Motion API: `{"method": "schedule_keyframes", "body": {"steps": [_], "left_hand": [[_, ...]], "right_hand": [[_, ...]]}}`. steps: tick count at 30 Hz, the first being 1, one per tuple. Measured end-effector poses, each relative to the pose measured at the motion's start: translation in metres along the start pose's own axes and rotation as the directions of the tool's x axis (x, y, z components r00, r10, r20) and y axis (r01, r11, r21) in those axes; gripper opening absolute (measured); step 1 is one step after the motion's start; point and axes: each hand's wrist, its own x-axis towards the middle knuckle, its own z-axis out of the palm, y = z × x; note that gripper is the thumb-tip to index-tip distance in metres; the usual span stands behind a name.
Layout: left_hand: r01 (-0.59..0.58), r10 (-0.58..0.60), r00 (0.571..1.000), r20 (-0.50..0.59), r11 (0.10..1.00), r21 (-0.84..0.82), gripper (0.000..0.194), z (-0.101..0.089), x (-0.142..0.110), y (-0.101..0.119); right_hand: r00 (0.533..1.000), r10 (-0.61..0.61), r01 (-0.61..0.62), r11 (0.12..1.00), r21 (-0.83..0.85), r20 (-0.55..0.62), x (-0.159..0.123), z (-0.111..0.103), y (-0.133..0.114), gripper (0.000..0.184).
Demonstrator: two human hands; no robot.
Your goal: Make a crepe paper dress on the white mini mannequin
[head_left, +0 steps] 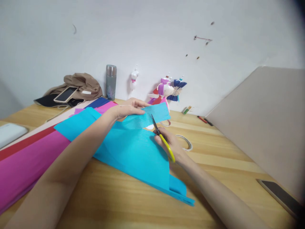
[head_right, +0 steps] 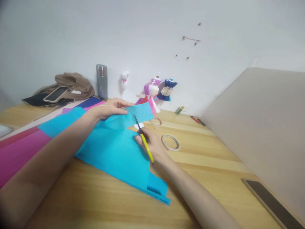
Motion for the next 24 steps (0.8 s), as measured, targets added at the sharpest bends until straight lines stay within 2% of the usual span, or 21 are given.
{"method": "schedule_keyframes", "body": {"steps": [5, 8, 12, 15, 20, 24], "left_hand": [[0.009, -0.009, 1.000, -0.001, 0.999, 0.040, 0.058, 0.000, 0.000, 0.001], [0.001, 0.000, 1.000, -0.009, 0.997, 0.082, 0.062, 0.000, -0.001, 0.002], [-0.068, 0.073, 0.997, -0.028, 0.986, 0.151, 0.065, 0.000, -0.001, 0.003], [-0.096, 0.096, 0.995, 0.009, 0.978, 0.184, 0.063, -0.001, -0.002, 0.005], [-0.099, 0.079, 0.992, 0.096, 0.968, 0.231, 0.063, -0.003, -0.003, 0.008], [-0.127, 0.092, 0.988, 0.124, 0.941, 0.313, 0.051, -0.005, -0.004, 0.011]], "right_hand": [[0.997, 0.077, -0.077, 0.997, 0.006, -0.023, -0.002, 0.003, -0.001, 0.033], [0.998, 0.055, -0.055, 0.998, 0.014, -0.026, -0.002, 0.002, 0.001, 0.035], [1.000, -0.003, 0.003, 1.000, -0.010, 0.006, -0.002, -0.001, 0.004, 0.039], [0.999, -0.042, 0.042, 0.999, 0.010, 0.018, -0.002, -0.003, 0.005, 0.040], [0.999, -0.037, 0.037, 0.999, -0.002, 0.028, -0.002, -0.005, 0.006, 0.045], [0.996, -0.058, 0.058, 0.998, 0.001, 0.067, -0.003, -0.006, 0.011, 0.047]]}}
